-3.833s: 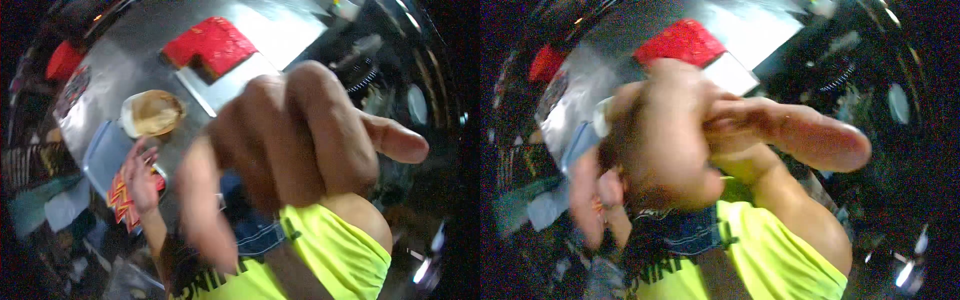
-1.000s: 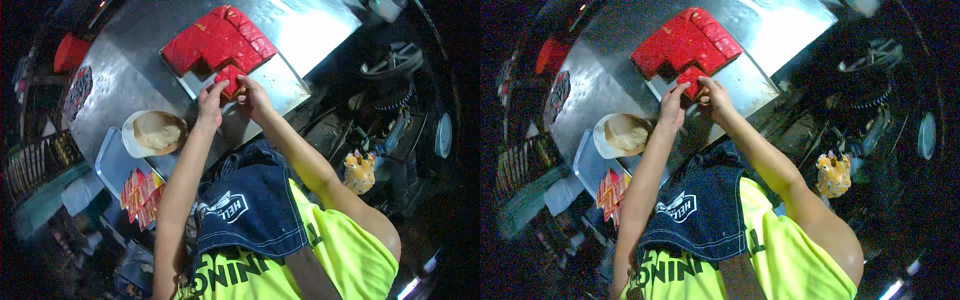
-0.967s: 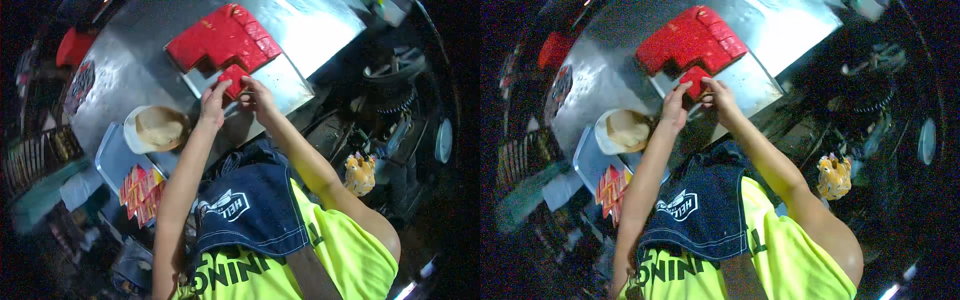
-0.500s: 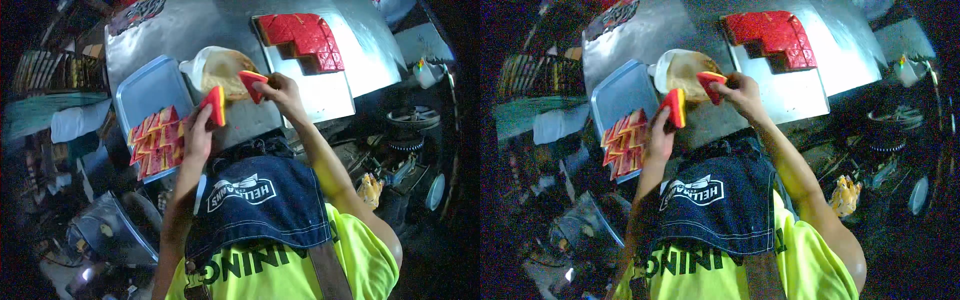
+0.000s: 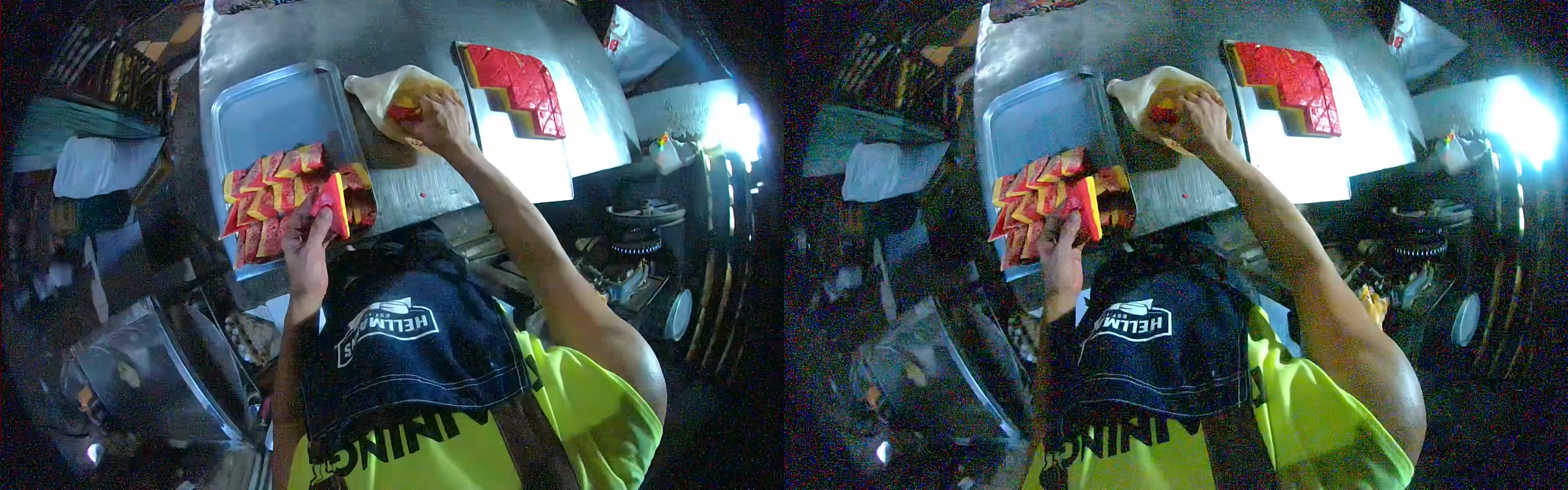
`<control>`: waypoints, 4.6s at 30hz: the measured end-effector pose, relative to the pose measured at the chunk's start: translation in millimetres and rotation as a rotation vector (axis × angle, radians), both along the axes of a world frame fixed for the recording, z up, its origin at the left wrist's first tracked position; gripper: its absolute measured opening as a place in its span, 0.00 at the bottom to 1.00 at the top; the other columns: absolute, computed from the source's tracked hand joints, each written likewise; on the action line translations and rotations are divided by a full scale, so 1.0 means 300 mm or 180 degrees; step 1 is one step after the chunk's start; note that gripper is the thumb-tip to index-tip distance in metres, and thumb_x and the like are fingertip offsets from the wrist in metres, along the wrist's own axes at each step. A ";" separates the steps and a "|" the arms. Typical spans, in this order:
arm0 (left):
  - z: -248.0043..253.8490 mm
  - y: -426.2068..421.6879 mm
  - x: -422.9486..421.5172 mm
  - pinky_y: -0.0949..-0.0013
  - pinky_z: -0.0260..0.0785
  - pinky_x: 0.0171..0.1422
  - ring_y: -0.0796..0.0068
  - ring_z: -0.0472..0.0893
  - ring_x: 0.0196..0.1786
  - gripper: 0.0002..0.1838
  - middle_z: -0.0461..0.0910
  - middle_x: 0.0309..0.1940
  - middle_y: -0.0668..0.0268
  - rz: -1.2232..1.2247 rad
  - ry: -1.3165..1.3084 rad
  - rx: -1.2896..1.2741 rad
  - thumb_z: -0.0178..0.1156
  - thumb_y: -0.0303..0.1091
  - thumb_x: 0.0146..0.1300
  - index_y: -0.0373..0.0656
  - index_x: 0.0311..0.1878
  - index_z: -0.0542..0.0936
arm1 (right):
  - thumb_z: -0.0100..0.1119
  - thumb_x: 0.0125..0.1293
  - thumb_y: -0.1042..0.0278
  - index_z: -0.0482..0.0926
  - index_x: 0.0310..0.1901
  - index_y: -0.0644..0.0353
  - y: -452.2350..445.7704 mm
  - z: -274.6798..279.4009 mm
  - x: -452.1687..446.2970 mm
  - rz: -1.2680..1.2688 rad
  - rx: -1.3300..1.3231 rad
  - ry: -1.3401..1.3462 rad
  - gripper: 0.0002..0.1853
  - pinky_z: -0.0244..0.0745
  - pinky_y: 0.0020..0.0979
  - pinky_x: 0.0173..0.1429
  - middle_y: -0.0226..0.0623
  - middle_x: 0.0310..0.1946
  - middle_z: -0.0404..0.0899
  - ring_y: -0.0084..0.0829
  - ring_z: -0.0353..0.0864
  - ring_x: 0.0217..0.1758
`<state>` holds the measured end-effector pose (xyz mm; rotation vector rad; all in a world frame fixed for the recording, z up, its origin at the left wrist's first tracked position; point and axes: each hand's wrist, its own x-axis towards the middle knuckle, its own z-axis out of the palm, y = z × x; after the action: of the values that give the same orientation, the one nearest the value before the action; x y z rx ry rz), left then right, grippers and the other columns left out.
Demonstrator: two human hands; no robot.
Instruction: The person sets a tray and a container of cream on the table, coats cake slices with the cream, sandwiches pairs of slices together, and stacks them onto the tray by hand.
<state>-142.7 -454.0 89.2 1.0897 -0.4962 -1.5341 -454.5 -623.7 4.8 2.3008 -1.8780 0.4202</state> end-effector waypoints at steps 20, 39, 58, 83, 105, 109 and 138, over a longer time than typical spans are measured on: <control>-0.062 -0.503 -0.670 0.52 0.79 0.54 0.46 0.86 0.50 0.24 0.85 0.46 0.43 -0.0602 -0.4704 -0.1440 0.70 0.48 0.62 0.33 0.47 0.84 | 0.68 0.68 0.53 0.87 0.42 0.66 0.359 0.298 -0.518 -0.0232 0.2080 -0.4627 0.19 0.69 0.24 0.35 0.29 0.29 0.83 0.18 0.77 0.30; -0.009 -0.416 -0.552 0.60 0.77 0.58 0.56 0.86 0.50 0.32 0.85 0.49 0.49 -0.0094 -0.2913 -0.1303 0.71 0.44 0.59 0.34 0.63 0.78 | 0.66 0.65 0.47 0.75 0.60 0.59 0.385 0.302 -0.466 0.0052 0.3152 -0.5432 0.29 0.81 0.30 0.40 0.39 0.47 0.84 0.31 0.85 0.40; -0.062 -0.169 0.409 0.63 0.82 0.58 0.67 0.85 0.51 0.24 0.81 0.49 0.59 0.0779 -0.0479 -0.0583 0.68 0.14 0.56 0.40 0.54 0.71 | 0.71 0.60 0.59 0.76 0.62 0.51 -0.014 0.004 0.433 0.2215 0.0358 0.0378 0.28 0.81 0.47 0.55 0.40 0.55 0.76 0.47 0.78 0.59; -0.105 -0.541 0.521 0.47 0.81 0.51 0.48 0.86 0.51 0.35 0.82 0.51 0.51 -0.0748 -0.5517 0.0062 0.76 0.54 0.52 0.40 0.52 0.74 | 0.73 0.63 0.67 0.86 0.45 0.62 0.276 0.319 0.468 0.1040 0.1036 -0.1793 0.12 0.77 0.35 0.38 0.38 0.35 0.84 0.34 0.82 0.33; -0.043 -0.463 0.085 0.68 0.77 0.51 0.74 0.83 0.44 0.11 0.83 0.48 0.63 0.0509 -0.3542 -0.1694 0.64 0.23 0.69 0.35 0.53 0.81 | 0.66 0.72 0.61 0.82 0.56 0.69 0.502 0.172 -0.541 -0.1989 0.0767 -0.4442 0.20 0.80 0.29 0.48 0.40 0.45 0.86 0.27 0.84 0.45; -0.023 -0.422 -0.638 0.73 0.75 0.53 0.76 0.82 0.48 0.14 0.85 0.47 0.66 -0.1085 -0.1965 -0.1733 0.67 0.26 0.67 0.36 0.56 0.83 | 0.61 0.74 0.63 0.76 0.62 0.67 0.456 0.085 -0.816 -0.2689 0.0206 -0.6156 0.21 0.82 0.33 0.50 0.40 0.50 0.82 0.33 0.84 0.48; -0.272 -0.496 -1.623 0.69 0.77 0.42 0.74 0.84 0.37 0.13 0.86 0.37 0.70 -0.2208 0.0025 0.0548 0.69 0.41 0.64 0.46 0.47 0.84 | 0.73 0.65 0.63 0.78 0.43 0.65 0.341 0.070 -0.985 -0.2802 0.0598 -0.7412 0.16 0.75 0.27 0.29 0.34 0.30 0.77 0.26 0.78 0.26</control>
<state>-629.7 -602.9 7.6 1.0978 -0.8026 -2.2153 -750.1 -521.5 25.7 -0.4305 -2.6716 3.3126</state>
